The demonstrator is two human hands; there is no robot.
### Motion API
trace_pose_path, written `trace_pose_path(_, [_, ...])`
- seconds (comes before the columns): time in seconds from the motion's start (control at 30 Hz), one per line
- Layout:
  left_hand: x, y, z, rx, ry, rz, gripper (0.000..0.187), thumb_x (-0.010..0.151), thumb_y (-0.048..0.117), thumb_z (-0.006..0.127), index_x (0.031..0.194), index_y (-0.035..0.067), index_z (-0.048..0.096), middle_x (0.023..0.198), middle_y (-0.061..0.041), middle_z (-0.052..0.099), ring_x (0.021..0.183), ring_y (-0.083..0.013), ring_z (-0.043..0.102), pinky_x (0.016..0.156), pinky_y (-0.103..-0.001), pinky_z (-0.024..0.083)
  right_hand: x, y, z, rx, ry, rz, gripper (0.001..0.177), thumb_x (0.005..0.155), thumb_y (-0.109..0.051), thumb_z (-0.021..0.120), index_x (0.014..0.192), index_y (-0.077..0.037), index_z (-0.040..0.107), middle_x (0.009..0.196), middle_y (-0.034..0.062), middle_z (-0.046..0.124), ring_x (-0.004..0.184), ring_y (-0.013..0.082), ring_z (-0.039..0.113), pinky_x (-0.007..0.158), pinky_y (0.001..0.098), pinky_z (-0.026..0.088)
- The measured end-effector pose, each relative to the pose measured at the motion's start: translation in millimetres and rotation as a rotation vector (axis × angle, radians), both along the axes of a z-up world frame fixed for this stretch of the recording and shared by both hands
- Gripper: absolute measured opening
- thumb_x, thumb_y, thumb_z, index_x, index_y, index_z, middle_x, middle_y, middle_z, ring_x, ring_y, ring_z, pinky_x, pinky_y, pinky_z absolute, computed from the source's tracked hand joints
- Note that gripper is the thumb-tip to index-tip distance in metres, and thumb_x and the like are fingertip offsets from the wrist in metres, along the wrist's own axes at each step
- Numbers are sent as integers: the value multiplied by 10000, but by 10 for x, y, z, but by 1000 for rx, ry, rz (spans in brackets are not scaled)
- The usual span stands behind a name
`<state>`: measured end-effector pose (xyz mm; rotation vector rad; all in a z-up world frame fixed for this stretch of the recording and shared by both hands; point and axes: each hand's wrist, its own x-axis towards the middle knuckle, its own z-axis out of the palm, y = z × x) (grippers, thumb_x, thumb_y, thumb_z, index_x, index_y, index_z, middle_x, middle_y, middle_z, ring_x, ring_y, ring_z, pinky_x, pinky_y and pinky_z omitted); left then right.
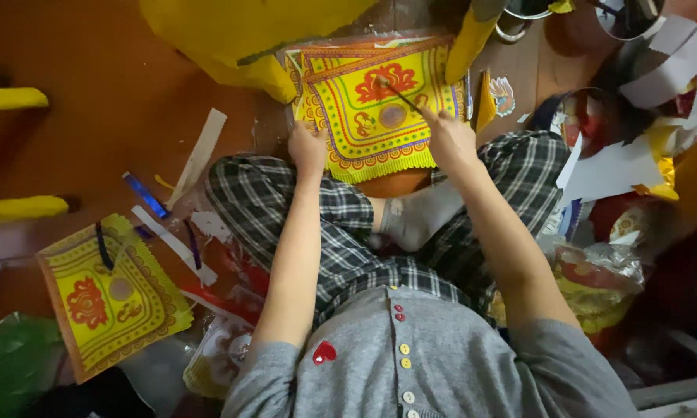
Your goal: Decorating a yellow paper horse with colorful patterns and paper sheets
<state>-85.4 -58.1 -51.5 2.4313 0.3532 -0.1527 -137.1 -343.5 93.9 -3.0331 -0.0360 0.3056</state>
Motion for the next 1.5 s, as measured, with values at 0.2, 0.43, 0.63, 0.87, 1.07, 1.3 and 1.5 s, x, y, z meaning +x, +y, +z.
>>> trace_pose_path(0.2, [72, 3, -248, -53, 112, 70, 343, 659, 415, 801, 876, 165, 712, 782, -45, 724, 849, -318, 710, 742, -454, 575, -130, 150, 630, -6, 139, -112, 555, 829, -48, 531, 1363, -195, 566, 937, 161, 676, 775, 403, 707, 616, 528, 568])
trace_pose_path(0.43, [110, -79, -47, -31, 280, -63, 297, 689, 409, 751, 871, 178, 710, 827, -57, 725, 904, -300, 704, 782, -434, 568, -865, -156, 461, -133, 256, -38, 311, 783, -86, 585, 1052, -177, 710, 743, 65, 700, 652, 308, 709, 540, 418, 568])
trace_pose_path(0.63, [121, -74, 206, -107, 197, -92, 251, 746, 231, 726, 951, 109, 650, 846, -115, 709, 949, -329, 690, 809, -447, 540, -17, -75, -214, -93, -4, -14, 345, 824, -126, 553, 1145, -146, 678, 715, 100, 673, 648, 320, 713, 537, 463, 568])
trace_pose_path(0.87, [199, -97, 481, -80, 161, -36, 285, 759, 143, 725, 1019, 110, 616, 917, -120, 708, 964, -360, 686, 854, -473, 533, -234, 331, 185, -3, 106, -49, 378, 819, -104, 528, 1177, -185, 621, 779, 127, 682, 709, 379, 716, 606, 517, 569])
trace_pose_path(1.07, [269, -51, 121, -50, 120, 47, 227, 802, 110, 658, 1024, 130, 611, 906, -147, 701, 936, -396, 685, 844, -502, 535, -848, -523, 1192, 16, 328, -290, 287, 950, -167, 459, 1126, -117, 680, 804, 246, 713, 840, 471, 693, 726, 586, 529])
trace_pose_path(1.3, [149, -31, 118, -39, -16, 1, 504, 840, 107, 634, 1313, 110, 460, 1139, -166, 617, 1042, -381, 601, 844, -489, 485, 19, -1598, 806, -45, -223, -184, 229, 992, -157, 555, 1043, -103, 772, 888, 234, 708, 731, 478, 665, 534, 524, 474])
trace_pose_path(1.5, [-133, 365, 1309, -331, -44, -38, 308, 1014, 154, 492, 1317, 105, 469, 1212, -120, 465, 856, -286, 564, 685, -480, 439, 876, -2025, 255, -380, -568, 268, 264, 1070, -280, 655, 860, -150, 750, 766, 64, 677, 695, 259, 637, 614, 359, 499])
